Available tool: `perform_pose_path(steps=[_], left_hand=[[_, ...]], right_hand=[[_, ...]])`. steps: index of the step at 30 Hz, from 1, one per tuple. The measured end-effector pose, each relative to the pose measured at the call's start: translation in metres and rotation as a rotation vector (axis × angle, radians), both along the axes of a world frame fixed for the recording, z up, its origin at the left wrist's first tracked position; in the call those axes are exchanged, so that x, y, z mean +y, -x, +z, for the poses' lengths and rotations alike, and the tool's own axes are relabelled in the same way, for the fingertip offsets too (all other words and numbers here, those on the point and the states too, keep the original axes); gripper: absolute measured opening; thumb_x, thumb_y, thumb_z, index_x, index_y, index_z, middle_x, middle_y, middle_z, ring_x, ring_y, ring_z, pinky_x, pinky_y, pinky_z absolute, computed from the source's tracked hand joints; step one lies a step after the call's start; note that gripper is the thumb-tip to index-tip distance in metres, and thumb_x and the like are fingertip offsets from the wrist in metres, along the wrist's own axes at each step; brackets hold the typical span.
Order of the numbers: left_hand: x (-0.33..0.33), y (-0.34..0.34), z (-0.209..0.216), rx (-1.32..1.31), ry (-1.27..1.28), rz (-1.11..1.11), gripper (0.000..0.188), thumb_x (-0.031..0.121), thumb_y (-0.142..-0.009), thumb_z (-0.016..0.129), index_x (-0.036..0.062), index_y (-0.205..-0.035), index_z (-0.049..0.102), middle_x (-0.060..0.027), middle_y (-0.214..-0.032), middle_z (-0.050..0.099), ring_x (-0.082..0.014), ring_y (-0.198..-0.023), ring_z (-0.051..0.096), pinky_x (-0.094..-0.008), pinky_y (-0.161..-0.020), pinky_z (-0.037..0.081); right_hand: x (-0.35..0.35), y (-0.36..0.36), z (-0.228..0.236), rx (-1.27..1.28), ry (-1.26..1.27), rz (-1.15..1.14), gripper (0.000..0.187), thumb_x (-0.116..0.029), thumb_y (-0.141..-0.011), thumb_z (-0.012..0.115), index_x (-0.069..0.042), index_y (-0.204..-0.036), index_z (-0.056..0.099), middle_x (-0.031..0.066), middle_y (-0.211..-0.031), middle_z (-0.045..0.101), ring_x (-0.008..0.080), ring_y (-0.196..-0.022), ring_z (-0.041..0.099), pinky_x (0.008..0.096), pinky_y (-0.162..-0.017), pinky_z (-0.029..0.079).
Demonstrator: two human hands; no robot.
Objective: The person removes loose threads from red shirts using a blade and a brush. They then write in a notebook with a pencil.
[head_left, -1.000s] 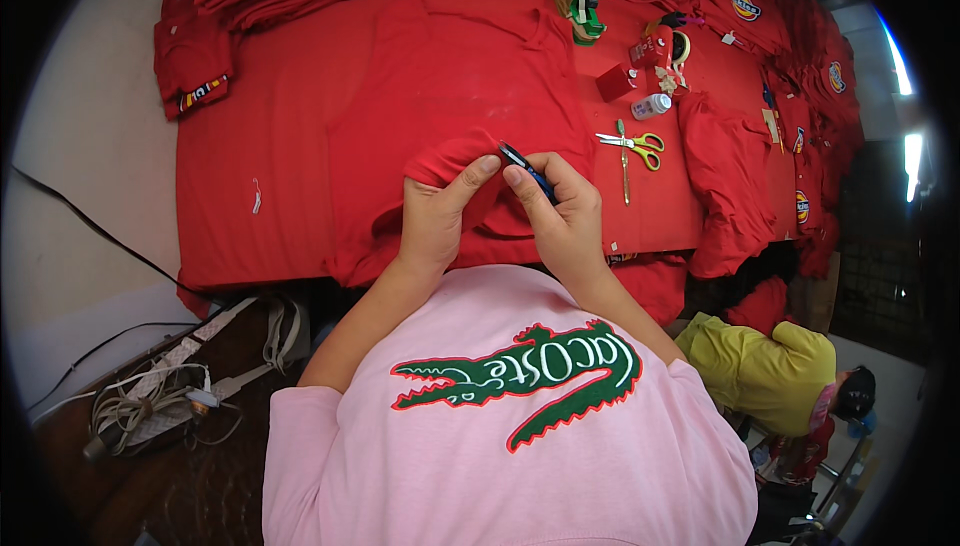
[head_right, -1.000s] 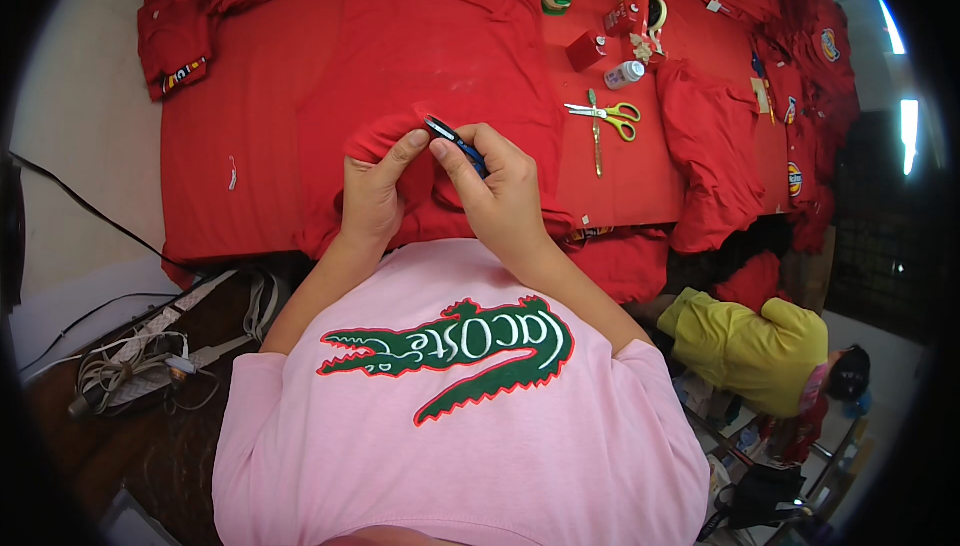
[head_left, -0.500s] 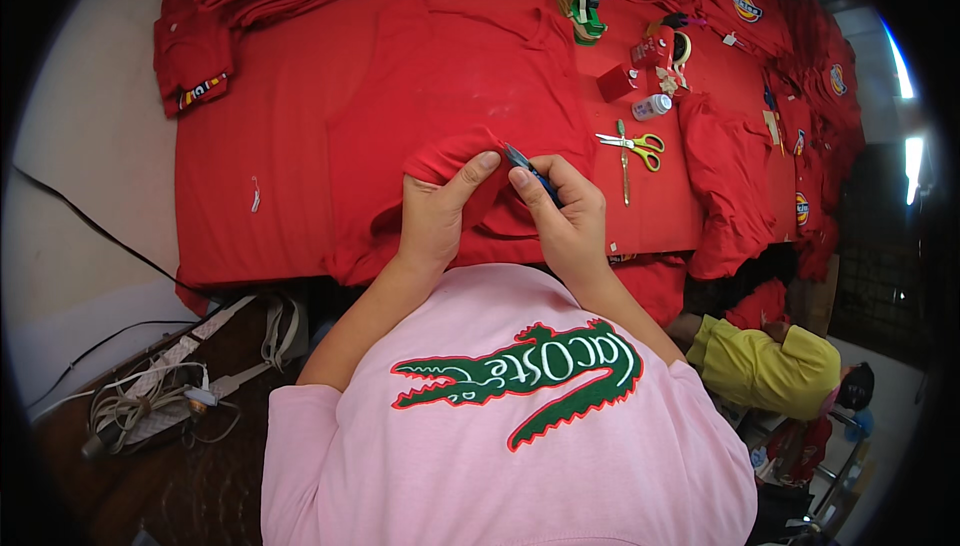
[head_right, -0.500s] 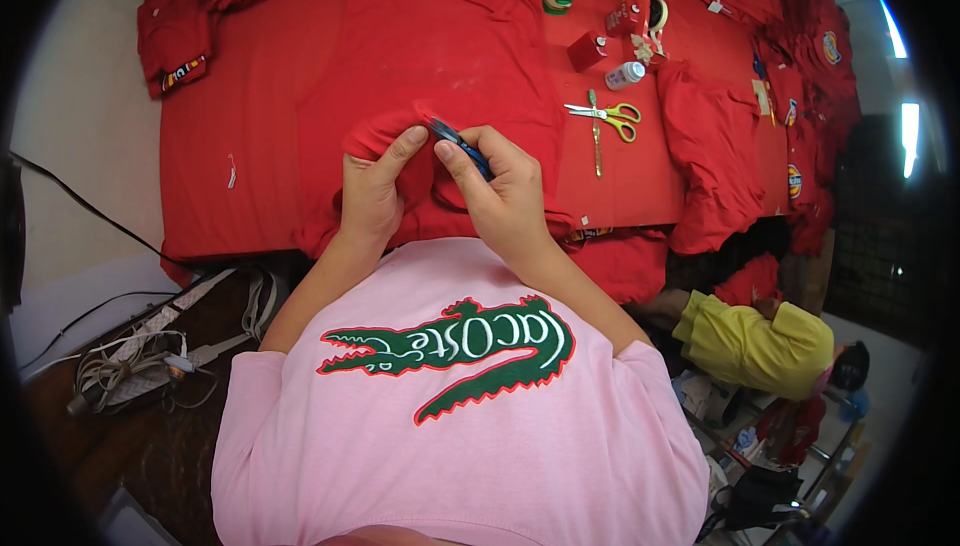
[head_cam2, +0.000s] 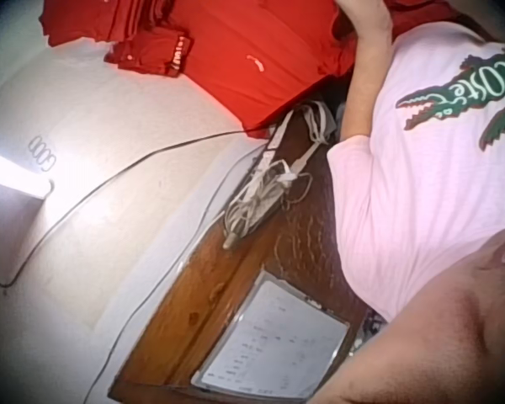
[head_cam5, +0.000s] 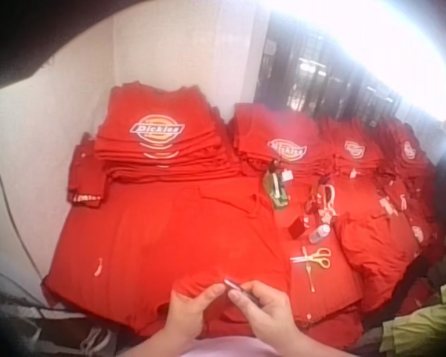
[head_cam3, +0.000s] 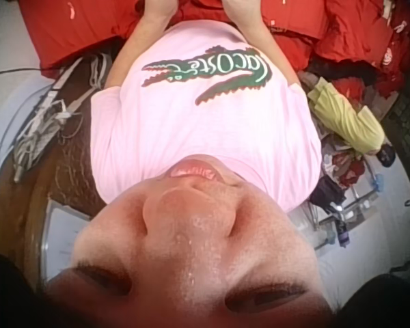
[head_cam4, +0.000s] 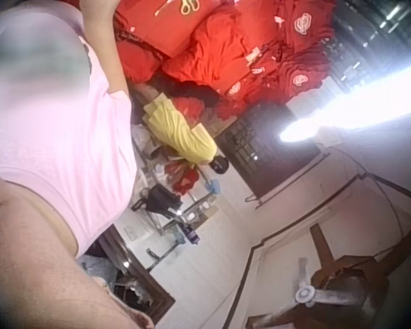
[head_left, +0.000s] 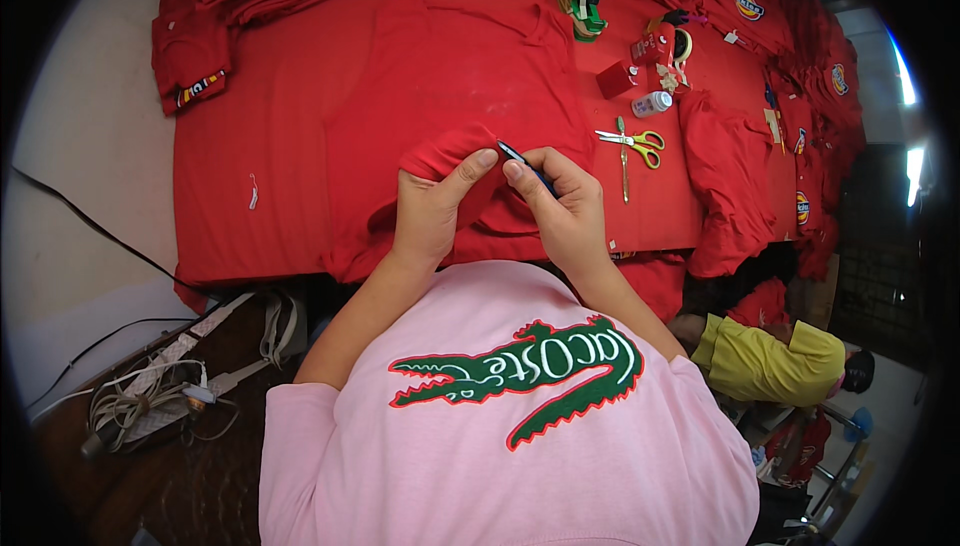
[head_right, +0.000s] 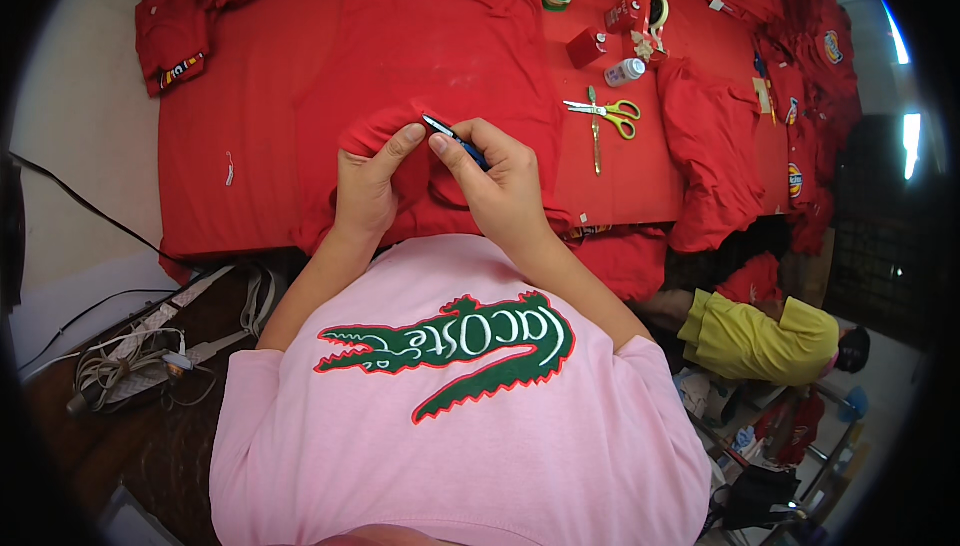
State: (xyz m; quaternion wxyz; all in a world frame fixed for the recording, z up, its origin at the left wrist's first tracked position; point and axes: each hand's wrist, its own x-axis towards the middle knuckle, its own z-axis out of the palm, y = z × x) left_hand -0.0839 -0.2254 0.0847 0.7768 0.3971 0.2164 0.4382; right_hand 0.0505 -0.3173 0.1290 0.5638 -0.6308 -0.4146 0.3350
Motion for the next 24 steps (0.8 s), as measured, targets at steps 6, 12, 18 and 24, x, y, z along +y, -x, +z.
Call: perform_pose_path(steps=[6,12,18,24], left_hand=[[-0.003,-0.001,0.007,0.021,-0.010,0.027,0.004,0.004,-0.097,0.075,0.0009,-0.099,0.076,-0.0008,-0.094,0.075,-0.0079,-0.086,0.068,-0.0256,-0.078,0.054],[-0.002,-0.002,0.009,0.020,-0.046,0.019,0.009,0.003,-0.097,0.074,-0.0006,-0.105,0.076,-0.0038,-0.099,0.077,-0.0101,-0.091,0.070,-0.0273,-0.083,0.055],[-0.004,-0.004,0.011,0.012,-0.048,0.041,0.006,0.002,-0.097,0.074,-0.0006,-0.102,0.077,-0.0016,-0.096,0.076,-0.0078,-0.088,0.068,-0.0260,-0.080,0.055],[-0.005,-0.004,0.008,0.014,-0.076,0.042,0.007,0.002,-0.097,0.074,-0.0010,-0.103,0.076,-0.0023,-0.098,0.076,-0.0081,-0.088,0.069,-0.0258,-0.080,0.055]], right_hand=[[0.000,0.002,-0.004,0.031,-0.044,-0.003,0.022,-0.020,-0.104,0.070,0.000,-0.094,0.070,-0.0085,-0.071,0.050,0.0013,-0.067,0.039,0.0230,-0.057,0.031],[-0.002,0.001,-0.003,0.002,-0.055,-0.039,0.022,-0.019,-0.104,0.070,0.001,-0.095,0.069,-0.0080,-0.071,0.050,0.0017,-0.067,0.039,0.0231,-0.057,0.031],[-0.004,0.004,-0.001,-0.030,-0.064,-0.027,0.021,-0.018,-0.104,0.071,0.001,-0.094,0.069,-0.0078,-0.071,0.050,0.0017,-0.066,0.039,0.0234,-0.056,0.031],[-0.003,0.003,0.001,-0.037,-0.064,-0.029,0.020,-0.017,-0.104,0.071,0.001,-0.094,0.070,-0.0077,-0.071,0.050,0.0018,-0.066,0.039,0.0233,-0.056,0.031]])
